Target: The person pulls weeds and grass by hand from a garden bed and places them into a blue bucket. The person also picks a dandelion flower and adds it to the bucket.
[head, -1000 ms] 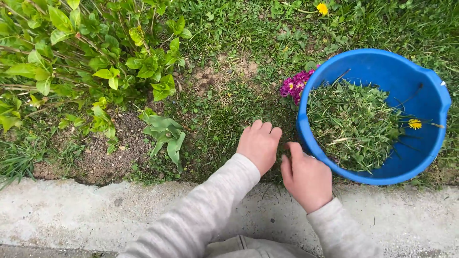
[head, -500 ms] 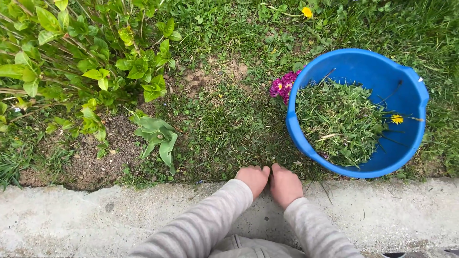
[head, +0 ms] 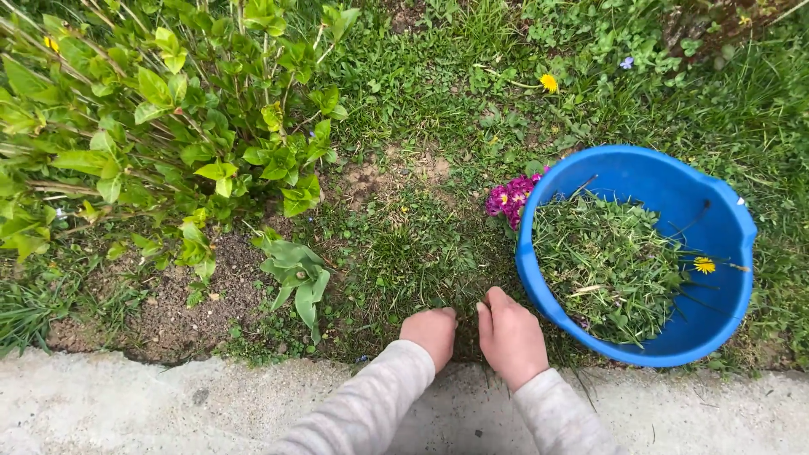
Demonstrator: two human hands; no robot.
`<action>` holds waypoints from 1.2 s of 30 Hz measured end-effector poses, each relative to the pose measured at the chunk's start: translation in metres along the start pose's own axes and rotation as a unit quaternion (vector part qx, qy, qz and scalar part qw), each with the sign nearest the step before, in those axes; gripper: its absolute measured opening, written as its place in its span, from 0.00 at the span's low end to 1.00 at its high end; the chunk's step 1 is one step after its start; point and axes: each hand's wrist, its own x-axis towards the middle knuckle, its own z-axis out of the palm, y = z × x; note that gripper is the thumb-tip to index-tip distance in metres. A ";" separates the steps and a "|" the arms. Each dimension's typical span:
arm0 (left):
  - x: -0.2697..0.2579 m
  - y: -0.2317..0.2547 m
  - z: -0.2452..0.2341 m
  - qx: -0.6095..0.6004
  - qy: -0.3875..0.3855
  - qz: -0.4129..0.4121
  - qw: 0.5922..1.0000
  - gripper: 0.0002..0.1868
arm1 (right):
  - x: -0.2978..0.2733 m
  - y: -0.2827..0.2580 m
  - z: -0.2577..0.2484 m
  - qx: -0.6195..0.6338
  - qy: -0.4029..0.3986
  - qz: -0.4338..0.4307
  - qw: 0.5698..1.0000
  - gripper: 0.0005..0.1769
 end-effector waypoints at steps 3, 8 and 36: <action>0.010 -0.021 -0.018 -0.001 0.048 -0.036 0.998 0.02 | 0.012 -0.001 0.003 0.015 -0.012 0.013 1.000 0.11; 0.026 -0.057 -0.056 0.029 0.078 -0.087 0.993 0.08 | 0.054 -0.015 0.004 0.050 -0.061 0.033 0.996 0.09; 0.080 -0.098 -0.046 0.046 -0.034 -0.172 0.983 0.12 | 0.196 -0.054 0.070 -0.101 -0.237 0.069 0.964 0.15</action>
